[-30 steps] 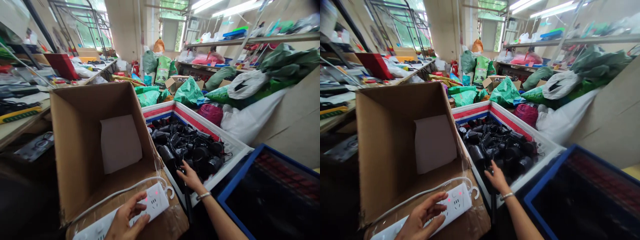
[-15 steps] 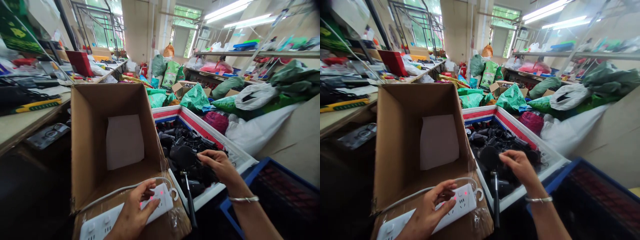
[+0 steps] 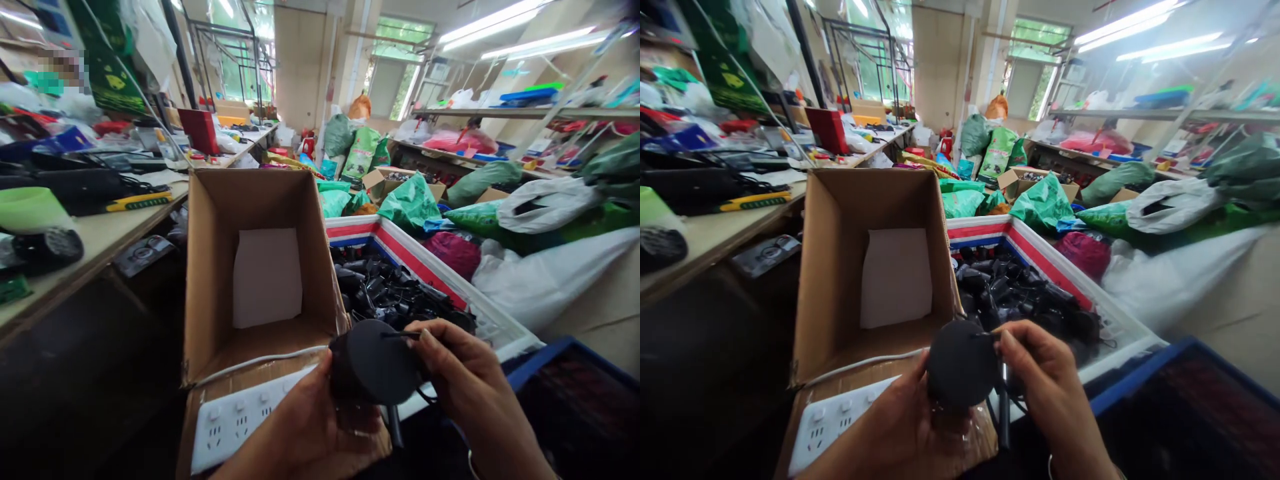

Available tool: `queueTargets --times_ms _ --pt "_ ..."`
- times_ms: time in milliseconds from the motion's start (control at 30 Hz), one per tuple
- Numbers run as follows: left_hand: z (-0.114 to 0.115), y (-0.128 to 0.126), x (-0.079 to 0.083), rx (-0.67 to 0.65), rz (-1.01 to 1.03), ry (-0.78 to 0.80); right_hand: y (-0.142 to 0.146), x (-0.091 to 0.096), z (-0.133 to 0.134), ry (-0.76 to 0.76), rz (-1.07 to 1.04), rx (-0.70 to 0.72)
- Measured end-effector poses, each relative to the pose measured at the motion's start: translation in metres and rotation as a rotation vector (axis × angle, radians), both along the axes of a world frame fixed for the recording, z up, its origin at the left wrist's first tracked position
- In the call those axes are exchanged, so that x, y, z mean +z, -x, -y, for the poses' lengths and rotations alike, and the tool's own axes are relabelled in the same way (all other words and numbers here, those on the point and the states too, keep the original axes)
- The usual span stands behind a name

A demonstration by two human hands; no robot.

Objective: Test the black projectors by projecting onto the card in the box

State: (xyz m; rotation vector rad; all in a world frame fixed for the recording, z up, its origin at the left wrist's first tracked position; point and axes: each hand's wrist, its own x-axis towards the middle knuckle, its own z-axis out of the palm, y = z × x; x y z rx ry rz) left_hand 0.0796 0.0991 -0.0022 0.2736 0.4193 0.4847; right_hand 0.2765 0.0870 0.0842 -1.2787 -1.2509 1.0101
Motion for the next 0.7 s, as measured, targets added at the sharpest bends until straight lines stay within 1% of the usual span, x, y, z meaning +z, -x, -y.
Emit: queueTargets --times_ms 33,100,167,200,300,333,400,467,500,567,600,633,700 --pt "0.0 0.002 0.0 0.067 0.013 -0.018 0.001 -0.005 0.002 -0.035 0.014 0.01" --pt "0.0 0.008 0.003 0.2 -0.032 -0.101 0.002 -0.015 0.006 -0.101 0.057 0.069" --pt "-0.001 0.012 0.005 0.264 -0.131 -0.18 0.006 -0.025 0.009 -0.128 0.15 0.122" --pt "0.0 0.012 0.006 0.283 -0.192 -0.217 0.008 -0.029 0.011 -0.132 0.224 0.106" --pt "0.005 0.01 0.009 0.341 -0.385 -0.388 0.02 -0.04 0.015 -0.195 0.514 -0.071" --pt "0.008 0.008 0.01 0.35 -0.457 -0.46 0.023 -0.043 0.016 -0.247 0.597 -0.109" --pt "0.013 0.007 0.014 0.297 -0.584 -0.579 0.03 -0.048 0.018 -0.369 0.728 -0.123" --pt "0.017 0.008 0.02 0.248 -0.66 -0.607 0.037 -0.054 0.019 -0.47 0.804 -0.116" --pt "0.019 0.009 0.023 0.246 -0.678 -0.613 0.039 -0.058 0.019 -0.498 0.832 -0.125" --pt "0.021 0.012 0.028 0.279 -0.702 -0.636 0.042 -0.065 0.018 -0.498 0.846 -0.154" --pt "0.02 0.014 0.029 0.299 -0.723 -0.658 0.041 -0.067 0.017 -0.47 0.823 -0.143" --pt "0.019 0.017 0.029 0.301 -0.746 -0.677 0.038 -0.069 0.016 -0.416 0.769 -0.104" --pt "0.015 0.024 0.026 0.274 -0.778 -0.646 0.022 -0.069 0.012 -0.265 0.563 0.017"
